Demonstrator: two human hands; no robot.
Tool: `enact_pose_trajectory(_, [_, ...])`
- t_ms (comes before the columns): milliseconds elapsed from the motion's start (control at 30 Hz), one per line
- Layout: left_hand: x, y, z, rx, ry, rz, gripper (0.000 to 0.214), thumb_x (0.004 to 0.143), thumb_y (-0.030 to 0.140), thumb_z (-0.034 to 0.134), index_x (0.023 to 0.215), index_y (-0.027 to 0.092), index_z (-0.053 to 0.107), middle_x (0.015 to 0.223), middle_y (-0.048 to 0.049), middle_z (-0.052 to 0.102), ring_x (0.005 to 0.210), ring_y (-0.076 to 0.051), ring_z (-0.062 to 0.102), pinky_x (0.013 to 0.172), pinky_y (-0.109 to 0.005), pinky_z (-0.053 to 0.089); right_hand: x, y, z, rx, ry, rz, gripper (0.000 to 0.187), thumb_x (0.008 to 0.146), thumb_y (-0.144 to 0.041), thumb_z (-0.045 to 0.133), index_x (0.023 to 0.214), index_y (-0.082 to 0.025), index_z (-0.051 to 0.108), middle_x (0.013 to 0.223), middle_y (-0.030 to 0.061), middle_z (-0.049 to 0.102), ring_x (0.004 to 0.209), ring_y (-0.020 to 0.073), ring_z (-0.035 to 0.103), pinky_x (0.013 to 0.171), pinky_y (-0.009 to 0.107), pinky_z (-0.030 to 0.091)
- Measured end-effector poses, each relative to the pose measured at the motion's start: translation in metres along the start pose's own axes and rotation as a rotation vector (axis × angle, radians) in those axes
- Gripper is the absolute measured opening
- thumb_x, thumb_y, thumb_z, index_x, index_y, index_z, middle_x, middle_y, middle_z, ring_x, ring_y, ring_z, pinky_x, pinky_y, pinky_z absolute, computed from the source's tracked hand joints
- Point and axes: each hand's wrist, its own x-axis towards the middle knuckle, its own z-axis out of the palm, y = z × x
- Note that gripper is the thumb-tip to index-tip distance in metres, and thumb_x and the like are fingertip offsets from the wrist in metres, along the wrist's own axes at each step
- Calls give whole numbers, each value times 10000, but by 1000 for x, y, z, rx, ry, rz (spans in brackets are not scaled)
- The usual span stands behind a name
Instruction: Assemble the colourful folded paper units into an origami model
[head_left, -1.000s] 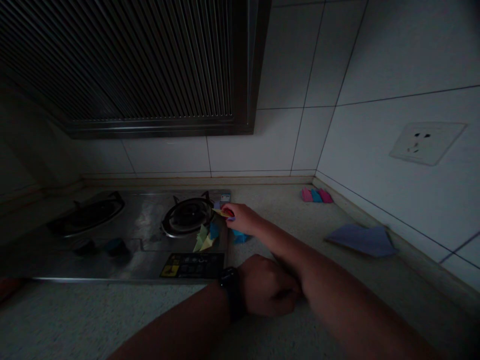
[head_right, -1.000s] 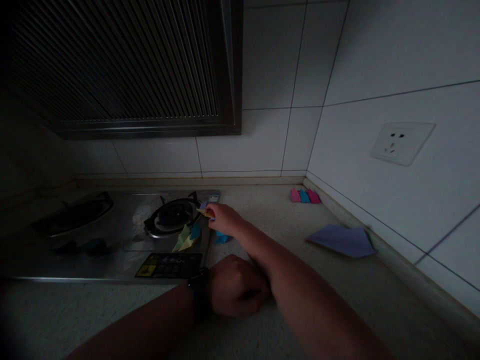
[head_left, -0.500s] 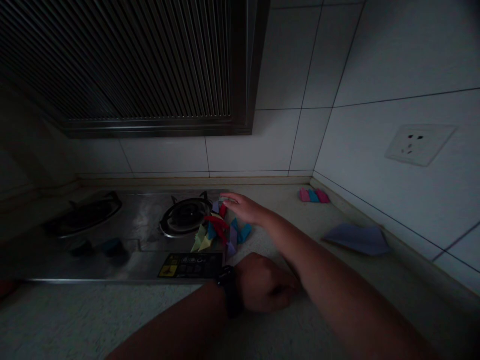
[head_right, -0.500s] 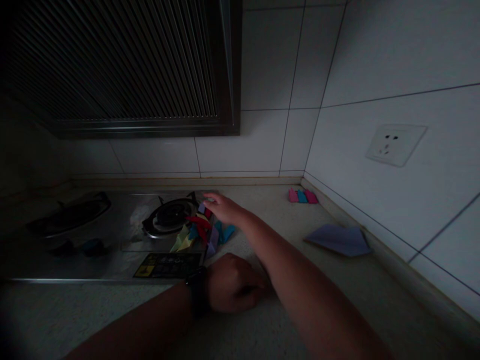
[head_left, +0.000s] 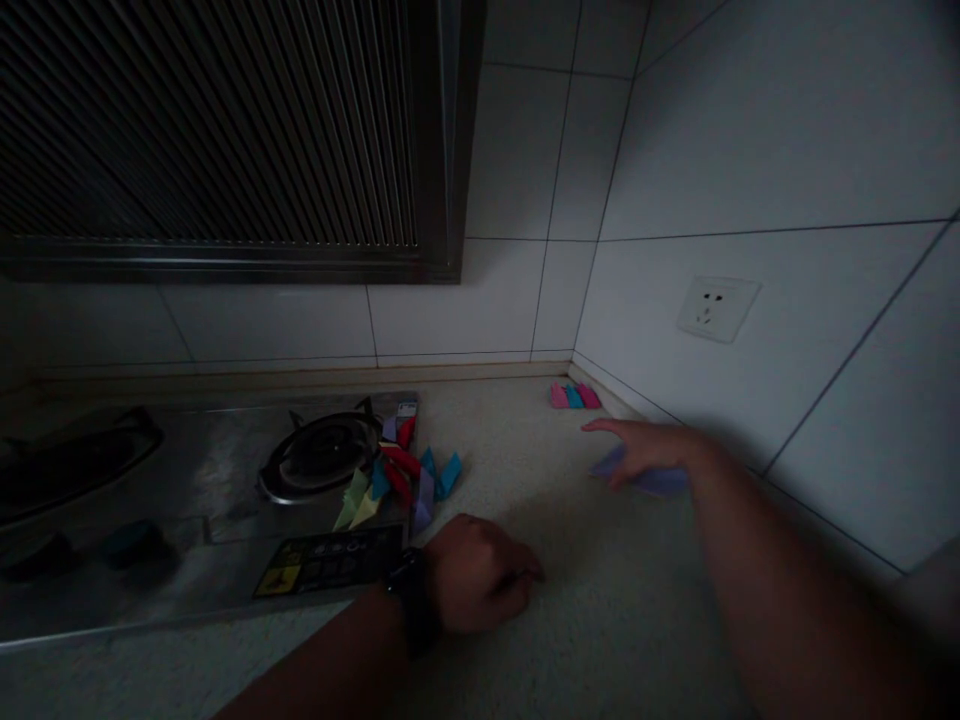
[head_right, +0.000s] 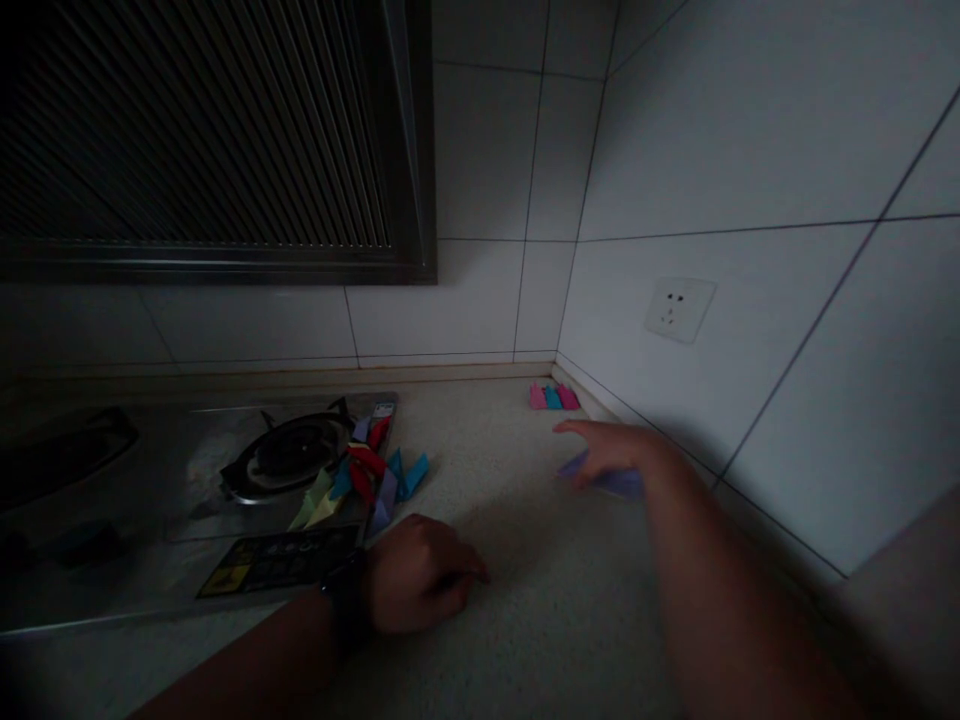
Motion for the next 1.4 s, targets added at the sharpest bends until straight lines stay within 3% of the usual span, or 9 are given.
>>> enact_pose_trajectory(133, [-1,-1,2,-11,24,13,257,859,283,492,1040,276,675,898,77,676,812,-122,642,722,-279,412,0,31,16,-42,-62,88,959,557,-373,812,1457,-262,498,1369,90,449,1159,246,484,985,385,403])
enact_pose_trajectory(300, [-3,-6,3,5,32,-15,269,853,270,489,1040,284,681,889,73,671,807,-127,645,722,-282,415,7,14,15,23,47,59,551,681,-310,686,1201,-134,638,1105,117,564,946,204,523,903,421,411])
enact_pose_trajectory(400, [-3,-7,-1,-6,73,-17,249,858,258,505,1044,281,670,920,74,670,840,-121,639,749,-278,414,6,-2,10,200,207,-55,647,764,-452,683,1322,-141,579,1225,118,532,1064,205,515,1002,406,388])
enact_pose_trajectory(533, [1,-7,-3,-199,238,-233,280,905,253,501,1156,276,624,975,25,609,843,-79,572,745,-236,454,3,-51,15,558,346,-204,949,757,-706,631,1467,-110,429,1441,135,373,1282,232,434,1135,348,334])
enact_pose_trajectory(667, [3,-18,1,-532,507,-387,659,899,410,627,1457,233,327,1338,-94,421,1237,-146,452,943,-259,511,3,-121,41,929,245,-447,799,818,-736,573,1315,-116,487,1253,114,523,1132,183,554,966,265,483])
enact_pose_trajectory(800, [2,-29,2,-702,516,-358,1106,740,427,807,1538,342,45,1546,-69,221,1420,-205,294,1148,-350,375,-2,-168,68,1135,185,-594,707,875,-645,585,1291,-91,447,1197,128,537,1045,165,587,894,253,514])
enact_pose_trajectory(1000, [5,-28,-4,-639,569,-360,804,784,340,776,1444,278,322,1375,-23,489,1281,-158,489,1122,-324,403,-4,-182,82,1227,127,-633,628,851,-515,690,1255,-72,502,1171,133,559,1060,170,588,896,239,515])
enact_pose_trajectory(1200, [6,-24,-10,-995,567,-476,770,812,411,753,1410,120,366,1262,-107,579,1052,-148,583,915,-276,496,8,-178,83,1398,152,-525,692,819,-615,676,1173,-35,546,1159,179,570,983,203,617,888,313,525])
enact_pose_trajectory(1400, [2,-24,-10,-1080,643,-537,633,823,406,744,1303,72,503,1136,-130,615,914,-158,589,783,-288,499,15,-175,87,1473,163,-484,717,770,-594,735,1184,-50,518,1138,171,577,1009,221,616,835,281,521])
